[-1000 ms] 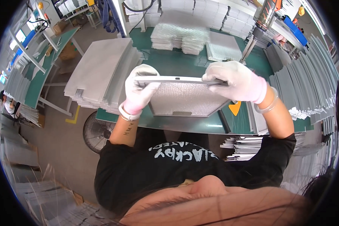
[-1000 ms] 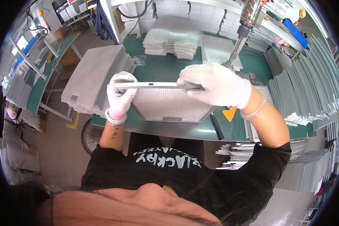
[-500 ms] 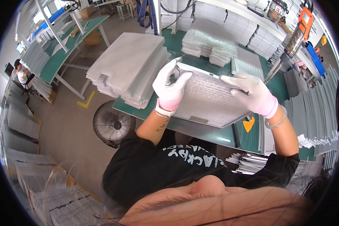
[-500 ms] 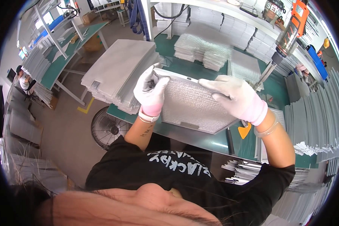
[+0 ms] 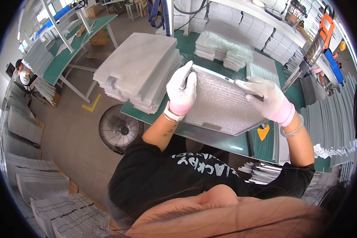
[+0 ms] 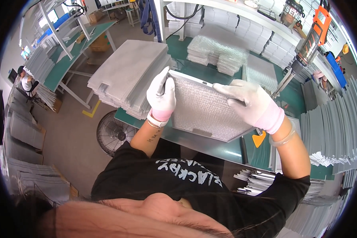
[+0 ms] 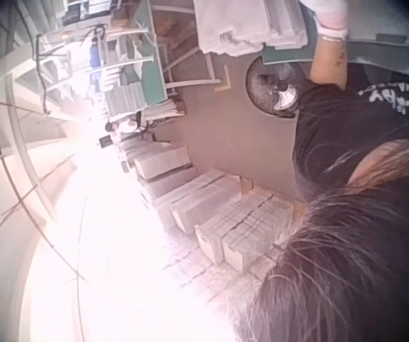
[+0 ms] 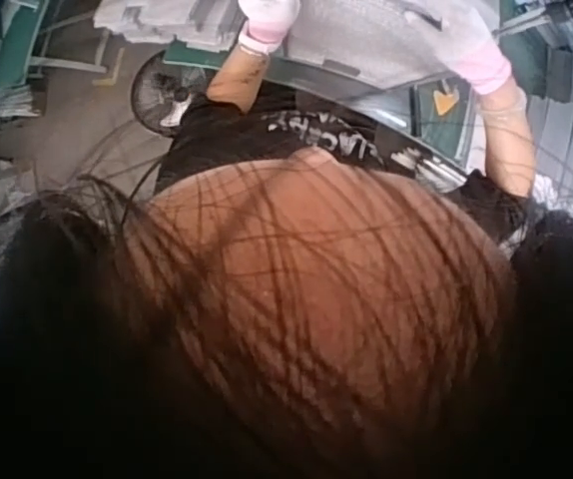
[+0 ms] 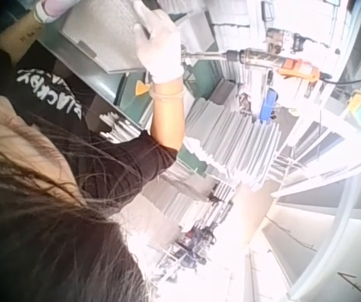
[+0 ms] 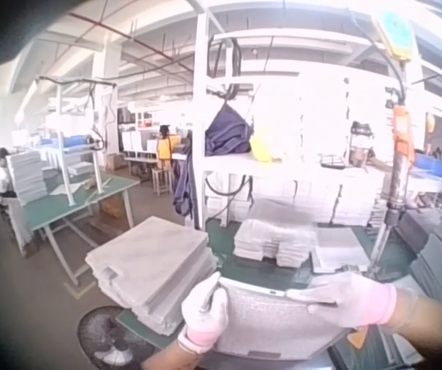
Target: Assembling mesh range hood filters by inserting them into metal frames and securing them.
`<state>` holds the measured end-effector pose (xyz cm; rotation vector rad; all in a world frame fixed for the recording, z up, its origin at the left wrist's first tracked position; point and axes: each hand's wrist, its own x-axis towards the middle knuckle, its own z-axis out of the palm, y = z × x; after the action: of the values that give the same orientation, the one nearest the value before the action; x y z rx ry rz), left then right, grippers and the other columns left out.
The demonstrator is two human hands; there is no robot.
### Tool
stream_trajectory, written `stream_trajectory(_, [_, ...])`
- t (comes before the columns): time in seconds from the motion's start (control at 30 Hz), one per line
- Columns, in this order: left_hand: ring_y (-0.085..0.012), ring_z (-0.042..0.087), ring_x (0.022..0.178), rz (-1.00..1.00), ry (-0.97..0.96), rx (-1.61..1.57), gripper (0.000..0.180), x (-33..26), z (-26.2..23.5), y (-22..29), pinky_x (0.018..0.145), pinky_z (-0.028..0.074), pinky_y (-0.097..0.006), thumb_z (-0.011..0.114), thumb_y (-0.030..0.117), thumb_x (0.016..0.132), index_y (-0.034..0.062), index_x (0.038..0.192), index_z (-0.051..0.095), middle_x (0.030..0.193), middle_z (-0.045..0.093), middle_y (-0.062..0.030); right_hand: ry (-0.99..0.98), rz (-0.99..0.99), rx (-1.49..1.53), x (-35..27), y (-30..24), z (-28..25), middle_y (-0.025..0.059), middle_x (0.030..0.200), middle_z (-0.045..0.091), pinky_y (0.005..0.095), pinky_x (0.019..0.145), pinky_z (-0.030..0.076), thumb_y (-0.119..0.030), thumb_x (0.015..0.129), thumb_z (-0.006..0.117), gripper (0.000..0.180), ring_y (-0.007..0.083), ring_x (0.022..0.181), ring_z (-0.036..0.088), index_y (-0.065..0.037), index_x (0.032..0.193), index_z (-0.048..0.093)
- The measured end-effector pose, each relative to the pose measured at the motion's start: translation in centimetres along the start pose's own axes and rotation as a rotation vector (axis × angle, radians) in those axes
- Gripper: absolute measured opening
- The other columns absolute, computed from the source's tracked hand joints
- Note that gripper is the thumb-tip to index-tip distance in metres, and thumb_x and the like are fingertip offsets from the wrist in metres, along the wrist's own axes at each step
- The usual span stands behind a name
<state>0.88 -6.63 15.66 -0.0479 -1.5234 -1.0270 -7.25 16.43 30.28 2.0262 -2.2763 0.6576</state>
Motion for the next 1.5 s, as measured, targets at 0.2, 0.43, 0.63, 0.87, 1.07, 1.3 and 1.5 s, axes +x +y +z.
stream_trajectory(0.2, [-0.0078,0.055,0.079,-0.111,-0.067,-0.387,0.028,0.2,-0.1,-0.8,0.072,0.046,-0.021,0.060,-0.006,0.087,-0.0021,0.115,0.059,0.098,0.062,-0.0059,-0.013,-0.036,-0.023,-0.4,-0.1,0.2,0.0143,0.082,0.054,0.0387,0.069,0.046,0.005,0.075,0.061,0.054,0.0316,0.074,0.055,-0.008,0.127,0.060])
stream_trajectory(0.43, [-0.0059,0.046,0.078,0.042,-0.082,-0.070,0.032,0.2,-0.5,-2.4,0.072,0.042,-0.020,0.051,-0.005,0.091,0.0022,0.122,0.048,0.099,0.051,-0.0020,0.553,-0.128,-0.379,-3.6,-0.5,0.5,0.0116,0.088,0.061,0.0368,0.073,0.049,0.003,0.077,0.062,0.042,0.0283,0.076,0.059,-0.004,0.119,0.062])
stream_trajectory(0.63, [-0.0139,0.058,0.081,0.059,-0.391,-0.267,0.033,6.6,-1.0,2.2,0.075,0.048,-0.027,0.051,-0.005,0.092,0.0033,0.123,0.047,0.099,0.060,-0.0058,0.321,0.620,-0.465,-19.0,7.7,15.2,0.0203,0.111,0.059,0.0383,0.080,0.053,-0.013,0.086,0.061,0.043,0.0368,0.091,0.063,-0.002,0.127,0.052])
stream_trajectory(0.87, [-0.0221,0.060,0.060,1.022,-1.218,0.153,0.033,4.0,11.3,8.3,0.055,0.049,-0.035,0.058,0.020,0.083,0.0185,0.117,0.058,0.071,0.058,-0.0018,0.235,1.025,-0.283,-25.7,8.7,24.0,0.0209,0.105,0.060,0.0431,0.075,0.053,-0.014,0.091,0.051,0.042,0.0311,0.089,0.063,-0.001,0.131,0.047])
stream_trajectory(1.07, [-0.0190,0.062,0.057,0.939,-1.146,0.302,0.017,1.6,12.0,6.6,0.055,0.049,-0.031,0.059,0.031,0.088,0.0170,0.098,0.061,0.060,0.057,0.0006,0.488,1.055,0.547,-24.3,-1.1,9.7,0.0041,0.085,0.060,0.0232,0.056,0.045,-0.002,0.090,0.055,0.050,0.0069,0.060,0.052,-0.006,0.139,0.046])
stream_trajectory(1.3, [-0.0154,0.056,0.057,0.859,-0.974,0.231,0.027,0.5,13.2,4.6,0.057,0.044,-0.029,0.070,0.040,0.077,0.0170,0.075,0.056,0.058,0.051,0.0020,0.690,0.535,0.185,-23.5,-6.4,0.4,0.0086,0.088,0.060,0.0193,0.053,0.042,-0.002,0.094,0.047,0.058,0.0059,0.059,0.047,0.000,0.149,0.027])
stream_trajectory(1.5, [-0.0159,0.055,0.056,0.888,-0.966,0.216,0.031,0.5,13.5,4.4,0.056,0.044,-0.030,0.071,0.042,0.076,0.0165,0.071,0.054,0.058,0.050,0.0012,0.155,0.660,-0.223,-20.0,-6.1,1.3,0.0177,0.093,0.063,0.0338,0.075,0.051,0.005,0.087,0.054,0.050,0.0296,0.076,0.063,0.004,0.136,0.047])
